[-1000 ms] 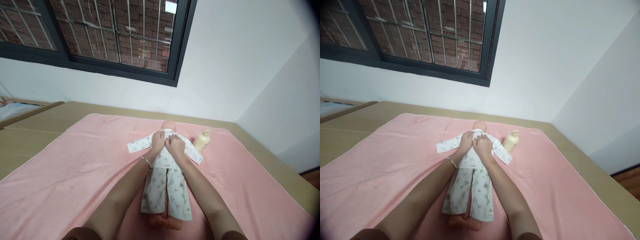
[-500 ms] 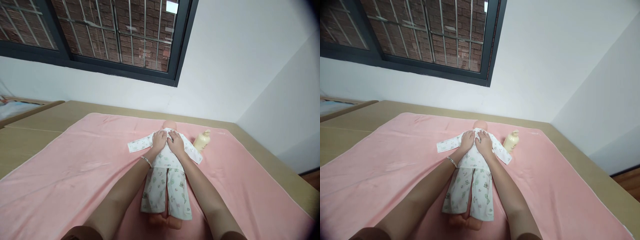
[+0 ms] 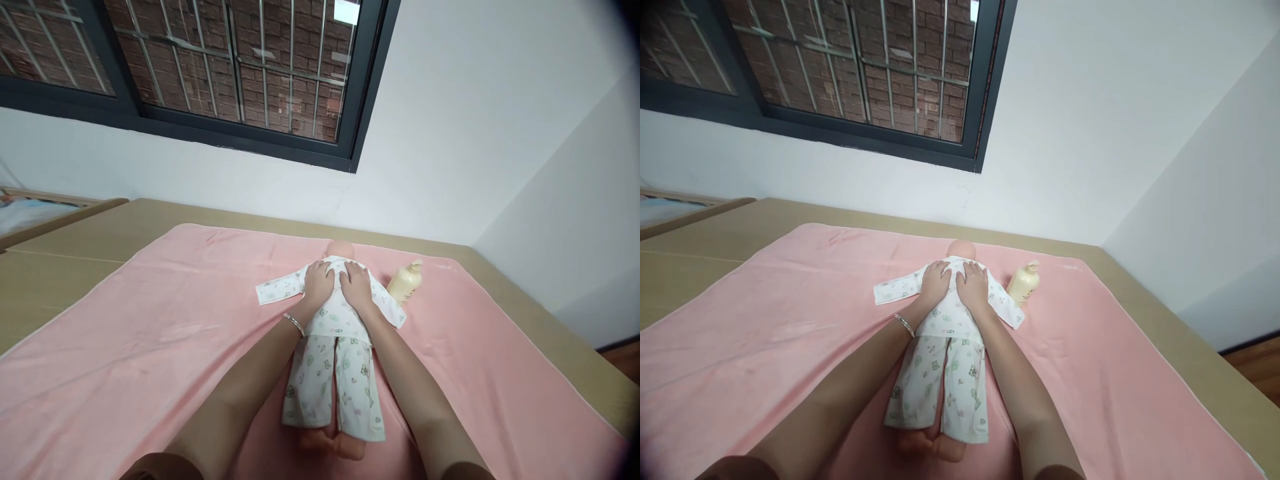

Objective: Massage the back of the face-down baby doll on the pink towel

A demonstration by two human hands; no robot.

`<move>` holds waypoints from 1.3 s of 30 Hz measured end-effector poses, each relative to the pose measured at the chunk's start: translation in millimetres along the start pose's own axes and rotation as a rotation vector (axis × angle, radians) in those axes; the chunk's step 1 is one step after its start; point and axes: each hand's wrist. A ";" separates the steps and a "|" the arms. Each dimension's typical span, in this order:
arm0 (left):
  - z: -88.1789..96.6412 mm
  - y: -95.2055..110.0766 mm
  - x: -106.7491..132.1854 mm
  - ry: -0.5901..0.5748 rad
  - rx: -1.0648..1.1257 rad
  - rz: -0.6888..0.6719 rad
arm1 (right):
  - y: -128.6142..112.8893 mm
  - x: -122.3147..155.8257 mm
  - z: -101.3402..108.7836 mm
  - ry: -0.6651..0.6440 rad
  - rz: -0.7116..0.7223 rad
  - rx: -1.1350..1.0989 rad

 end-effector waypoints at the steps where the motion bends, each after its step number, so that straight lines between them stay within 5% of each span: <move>1: -0.8 -0.6 -0.3 -0.013 -0.026 -0.008 | 2.6 -1.4 -1.0 -0.034 0.008 0.002; 7: 2.4 -1.1 -0.8 -0.085 0.009 -0.074 | 11.4 -3.0 -4.1 -0.064 0.044 -0.002; 14: 6.7 1.0 4.5 0.062 0.121 -0.092 | 3.5 2.5 -0.4 0.055 0.137 -0.014; 21: 6.0 5.2 7.1 0.118 0.055 -0.025 | -5.6 14.2 3.2 0.181 -0.004 0.019; 30: 4.4 0.1 0.6 -0.055 -0.001 -0.074 | 10.2 -3.0 -2.0 -0.016 0.106 0.005; 39: 7.3 4.0 4.9 0.062 0.086 -0.077 | 3.5 7.5 -0.9 0.166 0.089 -0.087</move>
Point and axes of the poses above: each hand's wrist, its own x-axis away from the middle knuckle, its own z-axis out of the back of the hand, y = z × x, and after that the axes turned 2 degrees about -y, right-handed
